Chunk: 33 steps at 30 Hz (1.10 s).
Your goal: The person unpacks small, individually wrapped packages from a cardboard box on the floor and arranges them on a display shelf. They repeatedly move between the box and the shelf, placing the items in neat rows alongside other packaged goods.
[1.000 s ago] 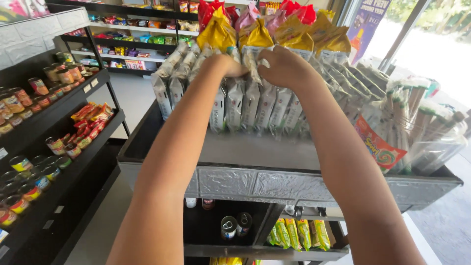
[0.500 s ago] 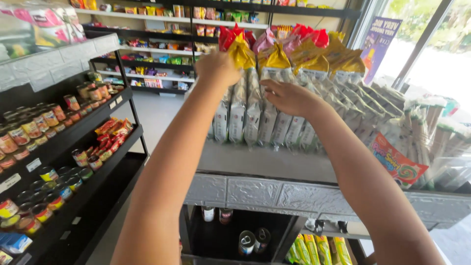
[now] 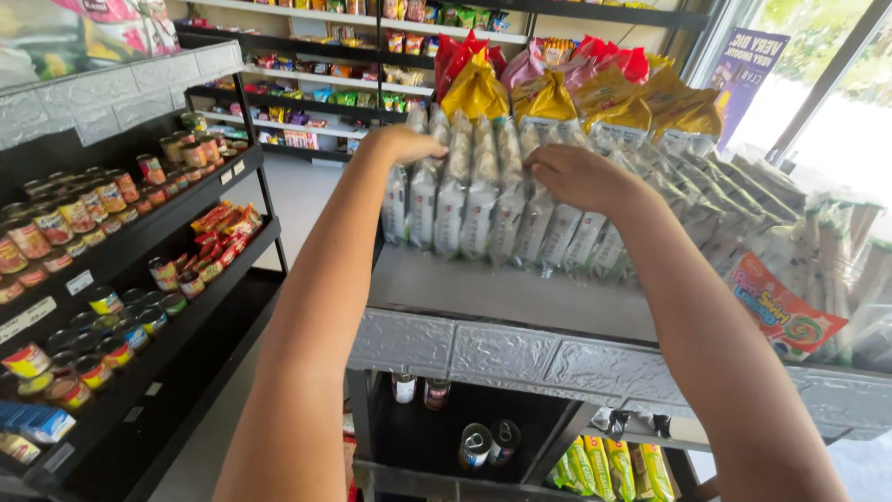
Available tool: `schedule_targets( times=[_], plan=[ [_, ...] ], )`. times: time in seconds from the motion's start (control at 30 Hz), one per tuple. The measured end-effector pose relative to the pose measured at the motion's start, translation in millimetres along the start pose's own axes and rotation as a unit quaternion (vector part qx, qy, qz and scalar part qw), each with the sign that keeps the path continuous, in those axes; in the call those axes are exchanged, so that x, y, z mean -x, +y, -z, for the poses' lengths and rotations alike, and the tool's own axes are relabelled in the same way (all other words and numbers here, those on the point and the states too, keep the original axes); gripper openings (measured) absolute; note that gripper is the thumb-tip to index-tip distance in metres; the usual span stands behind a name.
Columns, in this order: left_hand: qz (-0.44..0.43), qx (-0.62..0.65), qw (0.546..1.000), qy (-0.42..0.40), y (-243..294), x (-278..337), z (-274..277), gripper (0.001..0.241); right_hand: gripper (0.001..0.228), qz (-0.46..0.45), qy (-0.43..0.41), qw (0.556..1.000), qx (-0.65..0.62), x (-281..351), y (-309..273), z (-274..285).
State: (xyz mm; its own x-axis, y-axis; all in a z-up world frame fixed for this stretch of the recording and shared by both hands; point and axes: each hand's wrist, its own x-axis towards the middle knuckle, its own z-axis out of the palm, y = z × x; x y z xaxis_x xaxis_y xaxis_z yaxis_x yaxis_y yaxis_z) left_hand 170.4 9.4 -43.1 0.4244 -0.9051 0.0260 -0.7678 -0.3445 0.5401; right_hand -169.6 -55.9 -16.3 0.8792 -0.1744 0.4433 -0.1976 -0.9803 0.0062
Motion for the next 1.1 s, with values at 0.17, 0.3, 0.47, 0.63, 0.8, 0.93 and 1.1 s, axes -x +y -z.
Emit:
schedule_targets(
  times=[0.17, 0.3, 0.47, 0.63, 0.8, 0.93, 1.1],
  plan=[
    [0.001, 0.024, 1.000, -0.005, 2.0, 6.2, -2.9, 0.086, 0.035, -0.052, -0.024, 0.998, 0.039, -0.3, -17.7, 11.3],
    [-0.007, -0.004, 1.000, 0.030, 23.5, 29.3, -6.9, 0.082, 0.036, -0.110, -0.038, 0.992, 0.052, 2.7, -56.3, 28.1],
    [0.002, -0.018, 0.922, 0.386, 42.6, 84.0, 12.8, 0.071, 0.033, 0.039, 0.085, 0.989, 0.112, 9.8, -68.0, 32.0],
    [-0.323, 0.103, 0.792, 0.509, 62.2, 193.3, -1.7, 0.029, 0.018, 0.191, 0.142, 0.957, 0.163, 33.7, -126.7, 62.9],
    [-0.503, 0.126, 0.744, 0.422, 59.9, 372.5, -81.6, 0.009, 0.014, 0.164, 0.253, 0.941, 0.152, 139.9, -236.7, 40.4],
    [-0.452, 0.161, 0.831, 0.283, 18.1, 433.1, -224.4, 0.011, 0.016, 0.174, 0.275, 0.944, -0.051, 255.1, -259.8, -71.8],
    [-0.302, 0.188, 0.933, 0.048, -87.3, 447.8, -482.4, 0.015, 0.026, -0.178, 0.198, 0.915, -0.303, 414.6, -268.8, -298.4]
  ],
)
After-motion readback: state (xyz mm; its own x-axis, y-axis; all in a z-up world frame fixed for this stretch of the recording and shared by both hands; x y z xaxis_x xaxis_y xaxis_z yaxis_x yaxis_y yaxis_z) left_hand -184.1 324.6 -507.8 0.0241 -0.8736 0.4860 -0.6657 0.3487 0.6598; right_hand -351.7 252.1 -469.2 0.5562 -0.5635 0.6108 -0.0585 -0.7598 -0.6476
